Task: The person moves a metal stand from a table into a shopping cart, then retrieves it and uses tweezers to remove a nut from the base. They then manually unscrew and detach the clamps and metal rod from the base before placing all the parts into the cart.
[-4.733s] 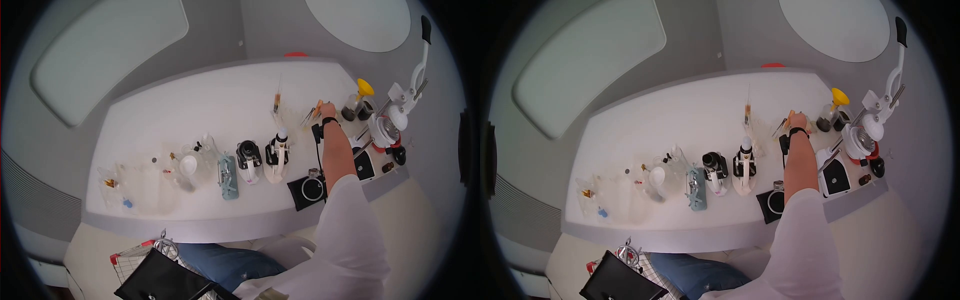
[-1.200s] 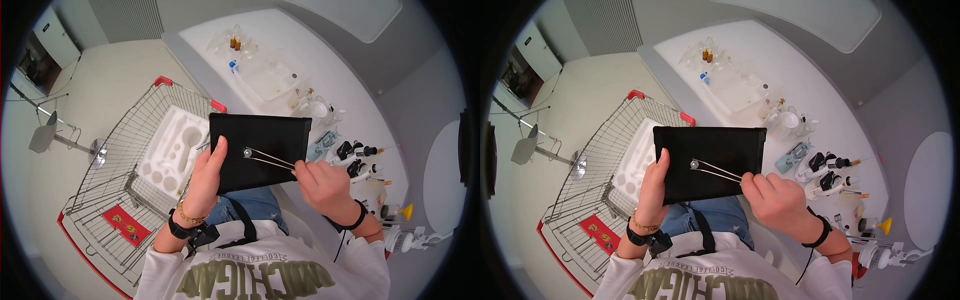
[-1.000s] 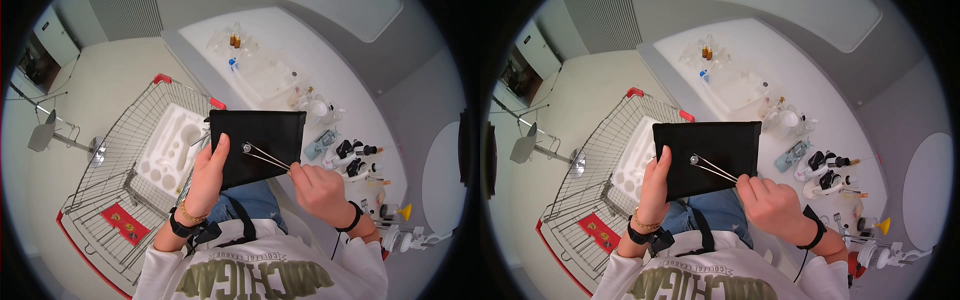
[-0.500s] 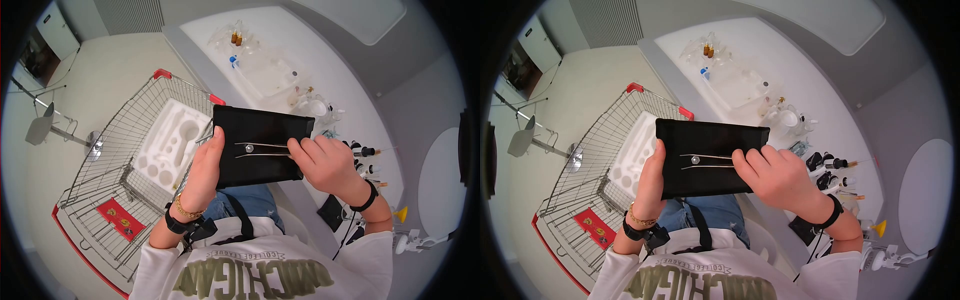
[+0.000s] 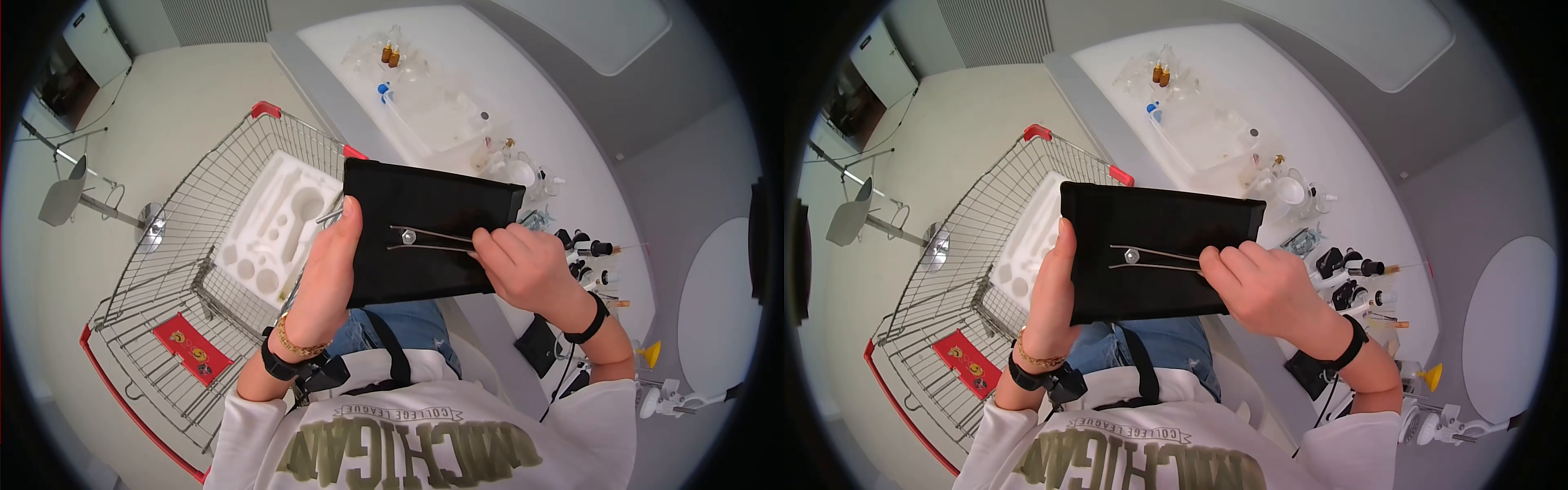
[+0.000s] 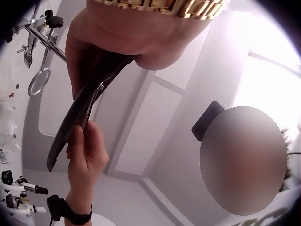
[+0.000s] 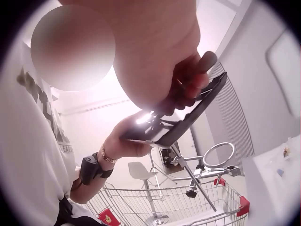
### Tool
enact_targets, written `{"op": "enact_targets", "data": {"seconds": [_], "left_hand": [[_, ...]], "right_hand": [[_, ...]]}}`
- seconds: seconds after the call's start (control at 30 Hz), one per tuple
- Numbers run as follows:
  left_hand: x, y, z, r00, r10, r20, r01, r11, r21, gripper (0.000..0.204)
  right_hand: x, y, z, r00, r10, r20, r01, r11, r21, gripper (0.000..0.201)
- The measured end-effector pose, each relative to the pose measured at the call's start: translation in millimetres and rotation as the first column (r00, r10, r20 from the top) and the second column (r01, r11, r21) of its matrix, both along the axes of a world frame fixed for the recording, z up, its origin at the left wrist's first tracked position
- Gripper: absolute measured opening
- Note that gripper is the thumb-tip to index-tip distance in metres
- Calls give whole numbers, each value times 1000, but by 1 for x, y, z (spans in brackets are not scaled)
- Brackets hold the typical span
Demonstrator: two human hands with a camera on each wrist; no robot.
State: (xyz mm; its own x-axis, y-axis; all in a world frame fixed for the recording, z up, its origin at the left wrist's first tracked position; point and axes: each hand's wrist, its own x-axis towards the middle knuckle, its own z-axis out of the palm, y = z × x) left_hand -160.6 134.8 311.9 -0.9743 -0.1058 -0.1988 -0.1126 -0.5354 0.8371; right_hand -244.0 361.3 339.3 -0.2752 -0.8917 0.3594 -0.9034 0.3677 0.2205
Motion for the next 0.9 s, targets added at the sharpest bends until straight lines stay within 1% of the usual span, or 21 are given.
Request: {"op": "enact_targets", "data": {"seconds": [0.07, 0.2, 0.27, 0.3, 0.37, 0.4, 0.47, 0.5, 0.57, 0.6, 0.67, 0.7, 0.77, 0.8, 0.87, 0.9], "left_hand": [[0, 1, 3, 1000, 19, -7, -19, 1000, 24, 57], [-1, -2, -9, 1000, 26, 4, -26, 1000, 7, 57], [-2, -3, -14, 999, 41, -23, -42, 998, -48, 57], [-2, -3, -15, 999, 42, -21, -43, 998, -47, 57], [-3, -4, -16, 997, 71, 0, -71, 995, -69, 57], [-3, -3, -14, 997, 71, 2, -70, 995, -70, 57], [-4, 2, -6, 986, 164, 30, -162, 986, -43, 56], [-4, 1, -8, 986, 164, 30, -162, 986, -44, 56], [-4, -1, -17, 990, 137, -30, -140, 986, -89, 56], [-5, -1, -19, 990, 136, -30, -138, 986, -89, 56], [-6, 0, -21, 988, 153, -18, -154, 975, -159, 54], [-7, 1, -22, 989, 149, -18, -150, 976, -159, 54], [-8, 4, -23, 980, 198, -17, -197, 965, -175, 52], [-9, 4, -25, 980, 196, -16, -196, 965, -175, 52], [-10, 4, -32, 975, 220, 31, -207, 950, -232, 51], [-10, 4, -35, 975, 219, 32, -206, 951, -233, 51]], "right_hand": [[-2, -1, -1, 999, 40, 1, -40, 999, -7, 16], [-2, -4, -8, 998, 61, 19, -60, 997, -41, 16], [-1, -6, -12, 993, 52, 104, -45, 997, -68, 15], [0, -7, -14, 993, 53, 106, -46, 997, -68, 15], [2, -11, -19, 981, 46, 187, -19, 990, -143, 15], [5, -12, -22, 981, 46, 189, -19, 989, -144, 15], [10, -15, -28, 962, 15, 272, 45, 977, -210, 15], [12, -16, -30, 962, 15, 272, 45, 976, -212, 15], [17, -19, -34, 954, -8, 300, 84, 967, -242, 15], [20, -20, -36, 954, -10, 300, 86, 966, -242, 15], [27, -23, -40, 927, -49, 372, 169, 940, -296, 13], [31, -25, -43, 926, -53, 373, 173, 940, -295, 13], [40, -30, -49, 863, -99, 495, 300, 889, -345, 12], [46, -32, -52, 863, -100, 496, 301, 889, -345, 12], [57, -39, -57, 783, -161, 601, 437, 830, -346, 11], [63, -43, -59, 782, -162, 602, 438, 830, -345, 11]]}}
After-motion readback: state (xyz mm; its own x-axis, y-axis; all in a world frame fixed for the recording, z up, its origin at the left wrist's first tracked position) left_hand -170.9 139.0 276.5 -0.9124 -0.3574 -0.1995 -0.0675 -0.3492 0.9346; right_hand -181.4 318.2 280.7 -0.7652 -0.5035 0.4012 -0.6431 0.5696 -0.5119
